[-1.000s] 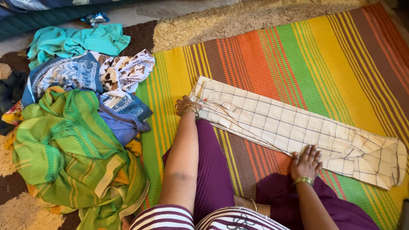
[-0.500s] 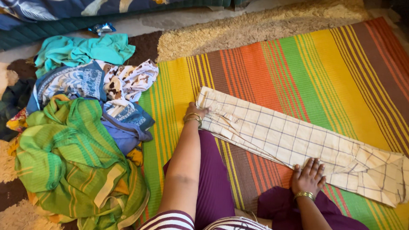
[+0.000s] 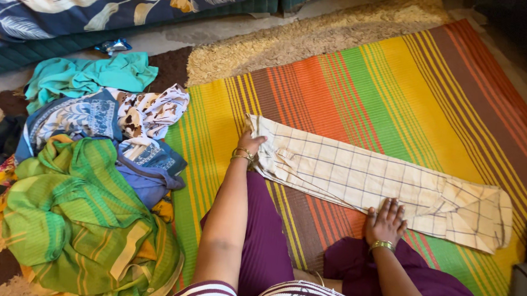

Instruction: The person folds a white checkered shirt by hand on a colorful mat.

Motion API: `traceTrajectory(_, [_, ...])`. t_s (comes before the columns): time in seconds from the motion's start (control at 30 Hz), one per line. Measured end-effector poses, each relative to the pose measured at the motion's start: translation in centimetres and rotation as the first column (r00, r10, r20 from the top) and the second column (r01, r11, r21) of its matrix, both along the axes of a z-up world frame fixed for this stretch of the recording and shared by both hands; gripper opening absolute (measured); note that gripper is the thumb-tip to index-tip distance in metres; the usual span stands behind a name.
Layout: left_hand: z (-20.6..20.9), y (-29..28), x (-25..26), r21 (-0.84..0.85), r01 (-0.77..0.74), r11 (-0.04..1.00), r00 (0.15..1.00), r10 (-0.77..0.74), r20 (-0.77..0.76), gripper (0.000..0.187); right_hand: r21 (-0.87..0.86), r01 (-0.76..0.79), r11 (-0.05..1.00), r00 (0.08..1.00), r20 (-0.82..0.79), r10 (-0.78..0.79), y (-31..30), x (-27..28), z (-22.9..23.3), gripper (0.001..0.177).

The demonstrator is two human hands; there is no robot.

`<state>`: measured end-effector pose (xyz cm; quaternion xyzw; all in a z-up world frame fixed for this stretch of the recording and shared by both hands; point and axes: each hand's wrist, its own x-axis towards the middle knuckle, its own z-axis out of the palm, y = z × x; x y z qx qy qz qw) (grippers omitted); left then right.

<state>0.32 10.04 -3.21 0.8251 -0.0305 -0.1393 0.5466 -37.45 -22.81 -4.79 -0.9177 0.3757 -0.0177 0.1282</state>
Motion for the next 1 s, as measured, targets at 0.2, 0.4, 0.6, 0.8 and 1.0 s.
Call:
traceTrajectory(0.2, [6.7, -9.3, -5.5, -0.071, 0.065, 0.995, 0.982, -0.076, -0.170, 0.038, 0.125, 0.049, 0.991, 0.974, 0.214, -0.075, -1.2, 0.2, 0.3, 0.068])
traceTrajectory(0.4, [7.1, -20.5, -16.0, -0.097, 0.444, 0.891, 0.891, -0.428, 0.151, 0.054, 0.672, -0.225, 0.706, 0.699, 0.616, -0.363, -3.1, 0.0, 1.7, 0.068])
traceTrajectory(0.6, [11.6, -19.2, -21.2, 0.180, 0.716, 0.675, 0.698, -0.703, -0.137, 0.087, 0.925, -0.364, -0.106, 0.604, 0.148, -0.783, -3.2, 0.9, 2.3, 0.081])
traceTrajectory(0.8, [9.6, -11.5, -15.2, 0.439, 0.573, 0.692, 0.812, -0.550, -0.193, 0.086, 0.957, -0.267, -0.116, 0.733, 0.123, -0.669, -3.8, 2.8, 0.3, 0.075])
traceTrajectory(1.0, [5.4, -10.9, -11.9, 0.727, 0.245, 0.641, 0.924, -0.383, 0.026, 0.080, 0.991, -0.131, -0.033, 0.820, 0.089, -0.566, -3.2, 7.6, -0.6, 0.068])
